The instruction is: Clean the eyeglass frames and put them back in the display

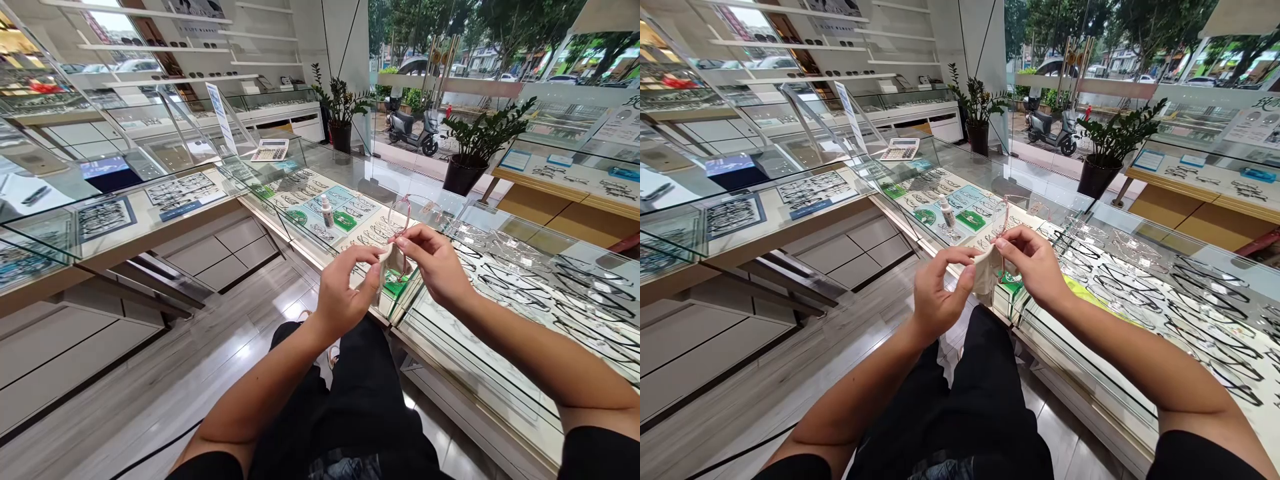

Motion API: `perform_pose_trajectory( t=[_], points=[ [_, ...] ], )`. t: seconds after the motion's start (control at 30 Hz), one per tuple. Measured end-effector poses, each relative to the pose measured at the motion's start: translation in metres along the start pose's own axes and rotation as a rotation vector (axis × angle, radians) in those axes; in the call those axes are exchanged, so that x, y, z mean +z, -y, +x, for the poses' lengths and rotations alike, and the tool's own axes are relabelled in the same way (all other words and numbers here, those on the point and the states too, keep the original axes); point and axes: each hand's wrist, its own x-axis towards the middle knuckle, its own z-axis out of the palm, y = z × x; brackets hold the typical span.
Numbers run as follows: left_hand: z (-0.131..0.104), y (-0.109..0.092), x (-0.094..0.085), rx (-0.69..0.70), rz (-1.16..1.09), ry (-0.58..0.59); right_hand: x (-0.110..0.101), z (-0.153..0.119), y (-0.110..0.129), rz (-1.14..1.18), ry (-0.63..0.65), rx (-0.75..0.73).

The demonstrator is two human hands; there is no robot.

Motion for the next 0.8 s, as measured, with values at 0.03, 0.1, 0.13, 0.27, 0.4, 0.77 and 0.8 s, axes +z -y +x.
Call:
perform_pose_trajectory(
  t=[0.03,0.1,0.13,0.27,0.4,0.77,0.8],
  points=[
    [-0.001,-0.005,0.003,0.027,0.028,0.003,0.001,-0.001,0.000,0.011,-0.004,0.004],
    [-0.004,-0.013,0.008,0.035,0.043,0.036,0.003,-0.003,0.002,0.034,-0.007,0.019],
    [-0.006,-0.016,0.010,0.010,0.015,0.060,0.003,-0.004,0.003,0.046,-0.006,0.026],
    [-0.005,-0.016,0.014,-0.173,-0.308,-0.008,0.004,-0.003,0.010,0.114,0.004,0.059],
    [0.012,-0.001,0.014,-0.357,-0.320,-0.151,0.005,-0.002,0.017,0.161,0.035,0.098],
    [0.030,0.008,0.007,-0.842,-0.723,0.349,0.006,-0.003,0.021,0.218,0.089,0.101],
    [0.030,0.007,0.007,-0.841,-0.727,0.360,0.006,-0.003,0.022,0.225,0.094,0.111]
  ],
)
